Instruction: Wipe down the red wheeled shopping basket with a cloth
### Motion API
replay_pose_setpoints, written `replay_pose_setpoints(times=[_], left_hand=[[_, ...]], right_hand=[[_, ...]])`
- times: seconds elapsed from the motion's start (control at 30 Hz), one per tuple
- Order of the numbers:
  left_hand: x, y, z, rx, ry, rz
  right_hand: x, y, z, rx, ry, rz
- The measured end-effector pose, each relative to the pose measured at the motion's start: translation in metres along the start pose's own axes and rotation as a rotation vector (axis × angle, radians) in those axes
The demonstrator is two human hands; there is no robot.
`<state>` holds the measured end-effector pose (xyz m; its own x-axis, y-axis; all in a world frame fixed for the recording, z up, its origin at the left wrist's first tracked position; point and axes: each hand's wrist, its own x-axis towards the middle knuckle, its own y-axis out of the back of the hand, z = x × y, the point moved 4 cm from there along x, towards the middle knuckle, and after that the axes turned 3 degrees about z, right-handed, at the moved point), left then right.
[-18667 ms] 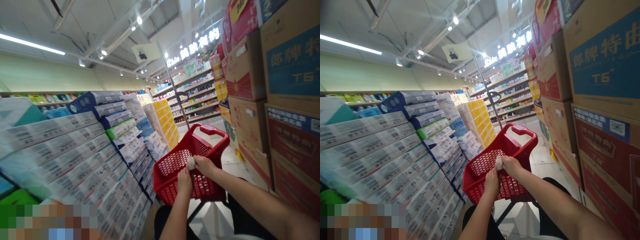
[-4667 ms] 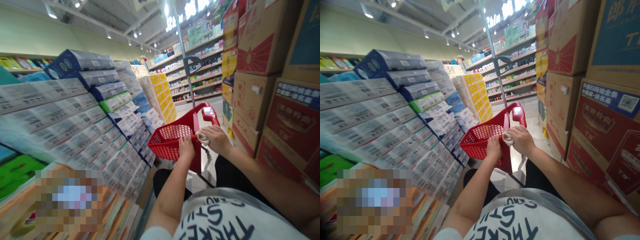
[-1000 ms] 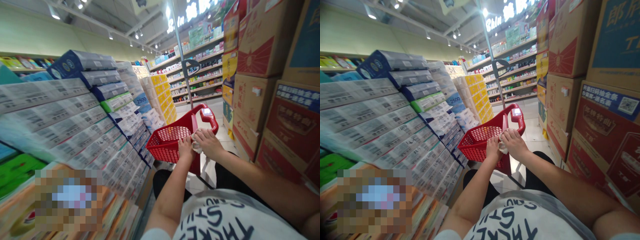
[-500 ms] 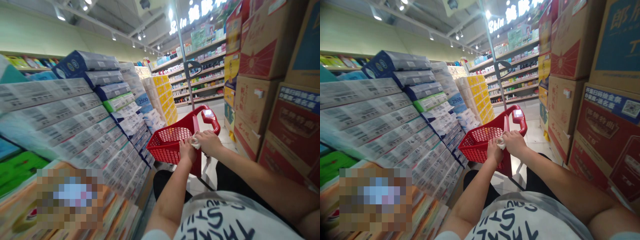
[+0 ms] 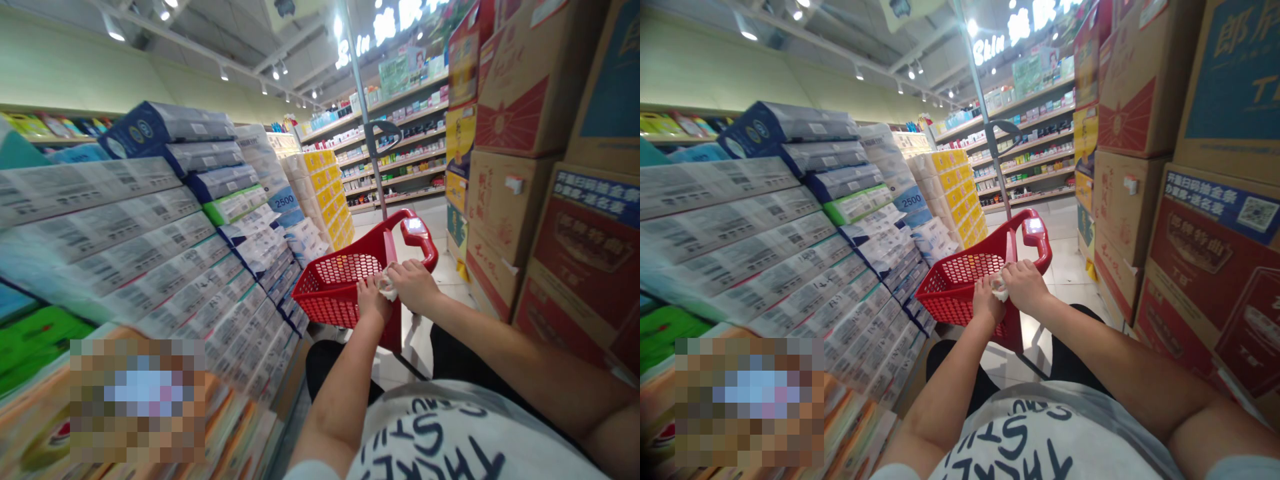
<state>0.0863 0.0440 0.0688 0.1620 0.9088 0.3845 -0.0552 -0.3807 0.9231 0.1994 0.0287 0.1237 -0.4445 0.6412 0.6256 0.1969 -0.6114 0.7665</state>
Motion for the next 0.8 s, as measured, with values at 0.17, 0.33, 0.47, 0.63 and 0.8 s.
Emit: replay_pose_setpoints(times=[0.17, 0.33, 0.47, 0.63, 0.8], left_hand=[[-0.001, 0.001, 0.001, 0.010, -0.008, -0.003], [-0.002, 0.001, 0.001, 0.018, -0.012, 0.000], [-0.002, 0.002, 0.001, 0.018, -0.009, -0.005], [-0.001, 0.001, 0.000, 0.014, -0.013, -0.013], [0.000, -0.003, -0.003, 0.014, -0.006, 0.019]], right_hand=[[0.001, 0.000, 0.000, 0.005, -0.038, -0.041], [0.002, 0.002, -0.002, -0.005, -0.009, -0.018], [0.008, 0.001, -0.001, 0.003, -0.073, -0.108], [0.007, 0.000, -0.004, 0.002, -0.051, -0.072], [-0.006, -0.004, -0.006, -0.008, 0.019, 0.065]])
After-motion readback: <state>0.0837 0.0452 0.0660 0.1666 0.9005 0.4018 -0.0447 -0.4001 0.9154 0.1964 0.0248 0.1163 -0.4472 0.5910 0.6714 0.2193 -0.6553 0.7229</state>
